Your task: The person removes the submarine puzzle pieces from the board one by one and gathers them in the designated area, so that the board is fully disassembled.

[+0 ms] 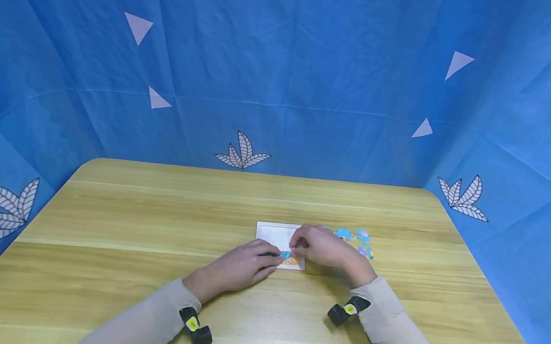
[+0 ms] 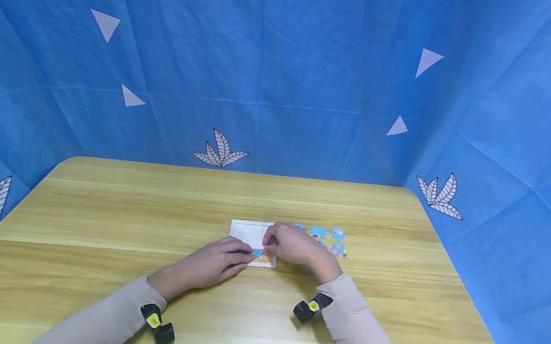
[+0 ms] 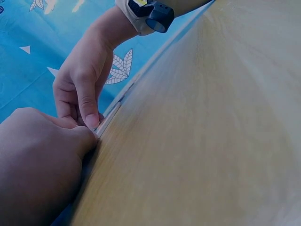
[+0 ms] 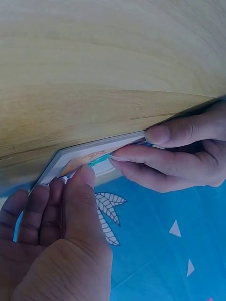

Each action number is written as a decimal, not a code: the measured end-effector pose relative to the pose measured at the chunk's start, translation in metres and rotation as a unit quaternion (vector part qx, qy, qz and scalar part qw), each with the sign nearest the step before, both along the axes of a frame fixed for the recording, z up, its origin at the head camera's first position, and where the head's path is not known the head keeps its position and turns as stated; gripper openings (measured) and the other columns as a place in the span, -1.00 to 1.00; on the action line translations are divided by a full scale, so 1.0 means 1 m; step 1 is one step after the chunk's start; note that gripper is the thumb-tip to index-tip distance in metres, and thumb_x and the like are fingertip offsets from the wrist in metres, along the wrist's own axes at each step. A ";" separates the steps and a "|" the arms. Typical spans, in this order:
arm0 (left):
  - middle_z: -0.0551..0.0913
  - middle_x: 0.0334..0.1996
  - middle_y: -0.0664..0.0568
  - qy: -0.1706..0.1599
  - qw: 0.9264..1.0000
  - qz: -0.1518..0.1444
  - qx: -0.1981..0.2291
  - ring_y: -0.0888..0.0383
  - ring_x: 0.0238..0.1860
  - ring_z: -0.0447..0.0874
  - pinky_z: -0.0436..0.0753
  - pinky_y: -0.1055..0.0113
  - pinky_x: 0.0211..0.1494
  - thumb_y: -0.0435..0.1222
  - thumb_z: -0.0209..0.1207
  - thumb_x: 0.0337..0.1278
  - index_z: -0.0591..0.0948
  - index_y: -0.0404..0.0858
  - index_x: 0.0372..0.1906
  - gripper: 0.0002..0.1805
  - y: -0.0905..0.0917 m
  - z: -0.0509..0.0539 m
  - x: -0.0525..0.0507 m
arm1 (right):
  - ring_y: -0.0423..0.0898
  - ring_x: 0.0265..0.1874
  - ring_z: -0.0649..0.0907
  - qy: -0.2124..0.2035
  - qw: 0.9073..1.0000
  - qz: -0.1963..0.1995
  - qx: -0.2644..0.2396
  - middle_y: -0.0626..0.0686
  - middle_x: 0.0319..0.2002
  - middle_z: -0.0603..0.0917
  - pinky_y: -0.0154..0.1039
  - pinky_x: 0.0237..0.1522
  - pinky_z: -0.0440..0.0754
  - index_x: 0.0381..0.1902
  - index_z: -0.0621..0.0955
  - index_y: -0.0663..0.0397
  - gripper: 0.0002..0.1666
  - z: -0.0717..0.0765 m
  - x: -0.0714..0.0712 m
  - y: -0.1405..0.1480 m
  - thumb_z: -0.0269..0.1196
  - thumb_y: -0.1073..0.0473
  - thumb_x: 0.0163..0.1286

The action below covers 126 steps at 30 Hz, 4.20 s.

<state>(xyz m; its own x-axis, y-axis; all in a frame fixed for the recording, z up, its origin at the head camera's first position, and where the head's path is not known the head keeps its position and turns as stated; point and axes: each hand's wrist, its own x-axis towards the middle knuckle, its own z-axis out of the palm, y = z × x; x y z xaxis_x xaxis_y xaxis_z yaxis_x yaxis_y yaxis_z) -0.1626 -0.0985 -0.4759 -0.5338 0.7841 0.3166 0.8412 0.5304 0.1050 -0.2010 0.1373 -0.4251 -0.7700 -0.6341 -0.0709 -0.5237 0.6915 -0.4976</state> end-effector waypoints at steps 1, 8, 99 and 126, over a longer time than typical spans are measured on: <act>0.60 0.11 0.09 -0.002 1.000 0.001 0.000 0.17 0.12 0.51 0.46 0.36 0.27 -0.14 0.08 0.43 0.62 -0.15 0.19 -0.64 0.000 0.000 0.000 | -0.24 -0.45 0.51 -0.003 1.000 0.000 -0.002 -0.20 -0.38 0.55 -0.29 -0.36 0.53 -0.29 0.64 -0.08 -0.94 0.000 0.000 0.000 0.34 0.16 0.32; 0.59 0.13 0.08 -0.010 1.000 0.003 -0.003 0.17 0.14 0.51 0.46 0.36 0.28 -0.14 0.08 0.43 0.61 -0.15 0.20 -0.64 0.000 0.001 0.001 | -0.26 -0.46 0.53 -0.019 1.000 0.003 -0.008 -0.21 -0.43 0.57 -0.29 -0.38 0.54 -0.32 0.60 -0.09 -0.93 0.001 0.000 -0.001 0.31 0.17 0.36; 0.64 0.06 0.08 0.045 0.999 -0.019 0.006 0.15 0.13 0.53 0.45 0.32 0.29 -0.18 0.14 0.37 0.65 -0.16 0.14 -0.67 0.000 -0.001 -0.001 | -0.18 -0.39 0.51 -0.011 0.969 -0.196 -0.152 -0.08 -0.31 0.69 -0.35 -0.38 0.48 -0.17 0.72 0.02 -0.79 -0.022 0.038 0.142 0.32 0.04 0.35; 0.63 0.06 0.12 0.029 0.999 0.018 -0.003 0.15 0.10 0.52 0.46 0.27 0.26 -0.09 0.11 0.39 0.66 -0.12 0.14 -0.64 -0.002 0.001 0.000 | -0.20 -0.43 0.54 0.004 0.973 -0.208 -0.102 -0.13 -0.42 0.67 -0.34 -0.37 0.51 -0.26 0.73 0.00 -0.82 -0.026 0.037 0.163 0.36 0.03 0.30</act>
